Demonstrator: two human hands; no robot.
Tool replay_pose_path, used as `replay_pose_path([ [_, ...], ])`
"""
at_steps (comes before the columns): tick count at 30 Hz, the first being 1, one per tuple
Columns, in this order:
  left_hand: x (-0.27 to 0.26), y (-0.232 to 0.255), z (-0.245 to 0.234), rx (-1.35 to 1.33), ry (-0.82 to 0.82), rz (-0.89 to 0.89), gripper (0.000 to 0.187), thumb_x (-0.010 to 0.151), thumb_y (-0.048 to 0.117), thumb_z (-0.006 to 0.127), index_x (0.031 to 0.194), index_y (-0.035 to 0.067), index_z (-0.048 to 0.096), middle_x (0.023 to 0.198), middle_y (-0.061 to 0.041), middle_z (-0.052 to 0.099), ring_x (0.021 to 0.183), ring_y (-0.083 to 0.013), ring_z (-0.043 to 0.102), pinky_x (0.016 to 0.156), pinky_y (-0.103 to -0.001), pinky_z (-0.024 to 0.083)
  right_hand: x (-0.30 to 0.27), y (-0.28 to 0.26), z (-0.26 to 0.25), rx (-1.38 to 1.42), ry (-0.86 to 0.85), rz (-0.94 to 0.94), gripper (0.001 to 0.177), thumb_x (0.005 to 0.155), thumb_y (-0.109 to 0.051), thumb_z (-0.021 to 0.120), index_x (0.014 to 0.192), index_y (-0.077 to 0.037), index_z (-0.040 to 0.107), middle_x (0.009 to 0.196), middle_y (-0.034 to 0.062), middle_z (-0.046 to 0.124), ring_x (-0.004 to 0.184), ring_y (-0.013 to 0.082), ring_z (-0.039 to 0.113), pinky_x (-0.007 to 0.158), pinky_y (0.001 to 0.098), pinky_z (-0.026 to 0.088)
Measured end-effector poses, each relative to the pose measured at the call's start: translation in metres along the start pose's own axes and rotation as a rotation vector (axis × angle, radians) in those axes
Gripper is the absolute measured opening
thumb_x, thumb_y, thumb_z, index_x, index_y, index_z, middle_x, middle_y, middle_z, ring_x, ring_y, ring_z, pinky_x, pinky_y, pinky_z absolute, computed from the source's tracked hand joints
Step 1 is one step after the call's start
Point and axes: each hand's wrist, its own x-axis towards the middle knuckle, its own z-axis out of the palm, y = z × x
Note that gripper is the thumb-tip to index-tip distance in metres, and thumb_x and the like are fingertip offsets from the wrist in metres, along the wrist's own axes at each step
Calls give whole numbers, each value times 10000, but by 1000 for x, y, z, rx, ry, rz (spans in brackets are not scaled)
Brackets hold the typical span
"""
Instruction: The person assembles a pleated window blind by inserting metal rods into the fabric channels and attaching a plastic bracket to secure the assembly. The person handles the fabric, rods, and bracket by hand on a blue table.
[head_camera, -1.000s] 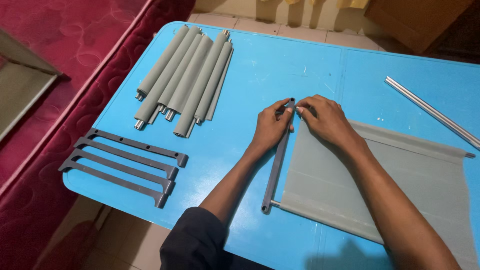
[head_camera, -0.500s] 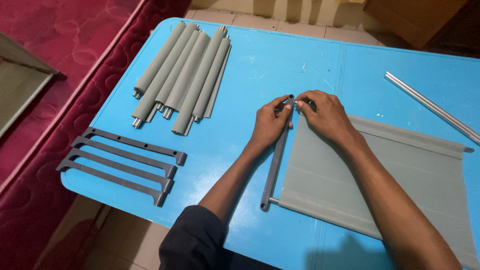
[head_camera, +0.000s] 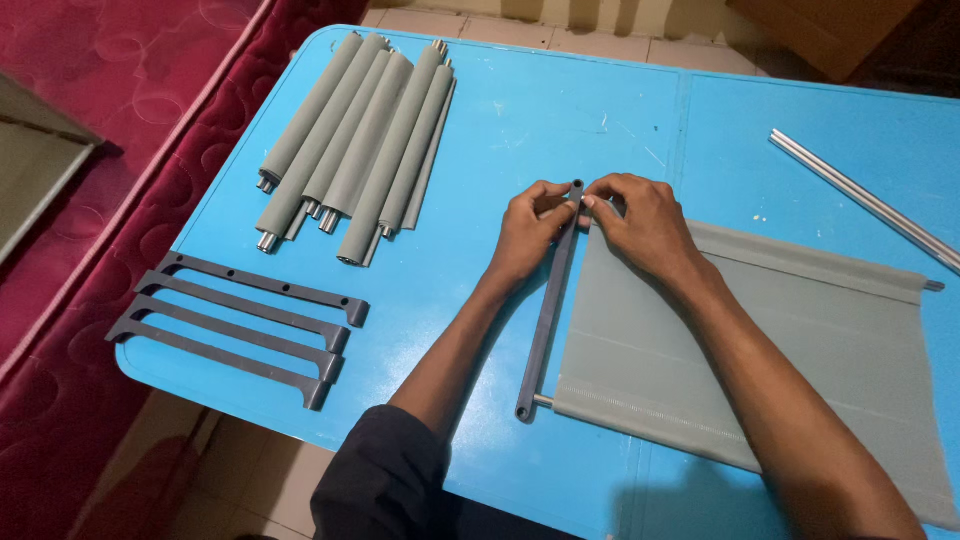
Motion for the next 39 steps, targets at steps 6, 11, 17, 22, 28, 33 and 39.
replay_pose_path([
  [6, 1, 3, -6, -273, -23, -112, 317, 951, 34, 604, 1239, -55, 506, 912, -167, 758, 770, -124, 716, 637, -225, 533, -1, -4, -4, 11, -23, -18, 213, 955, -183, 665, 1062, -27, 762, 1013, 158, 768, 941, 293, 731, 848, 434, 552],
  [11, 0, 2, -5, -268, -17, -59, 358, 960, 11, 635, 1286, -73, 512, 909, -175, 762, 741, -118, 653, 632, -224, 498, -1, -13, -10, -1, -84, 46, 255, 977, -205, 624, 1131, -45, 751, 1042, 162, 763, 923, 289, 730, 828, 424, 557],
  [17, -3, 7, -3, -347, -13, -91, 366, 938, 0, 621, 1274, -71, 494, 900, -178, 753, 789, -159, 717, 695, -266, 573, -5, -19, -21, -33, -145, 195, 320, 1041, -231, 520, 1247, -86, 716, 1102, 145, 761, 1024, 279, 734, 886, 428, 552],
  [22, -3, 11, -2, -367, -16, -107, 362, 939, 6, 609, 1269, -71, 482, 896, -188, 745, 793, -175, 729, 702, -279, 592, -2, -17, -31, 4, -148, 153, 328, 1026, -235, 535, 1251, -68, 707, 1088, 134, 774, 1031, 273, 731, 904, 428, 547],
  [28, -3, 11, -1, -197, 9, -60, 371, 953, 59, 628, 1283, -79, 527, 910, -172, 754, 809, -149, 720, 697, -268, 558, -7, -19, -25, -115, -256, 269, 331, 993, -346, 602, 1240, -167, 731, 1047, 130, 768, 1003, 264, 731, 902, 432, 548],
  [33, -5, 10, 6, 319, 136, -27, 349, 925, 160, 676, 1225, -18, 661, 914, -115, 767, 788, -152, 732, 671, -294, 581, -14, -13, -22, -349, -152, -63, 313, 941, -332, 672, 1198, -166, 739, 1129, 107, 675, 1125, 284, 599, 966, 489, 429],
  [39, -8, 21, -6, 514, 98, 81, 392, 920, 206, 718, 1249, -5, 683, 1006, -161, 779, 874, -228, 757, 777, -353, 608, -64, -33, -25, -409, -176, -218, 287, 893, -297, 711, 1135, -147, 747, 1112, 73, 679, 1030, 233, 634, 981, 507, 404],
])
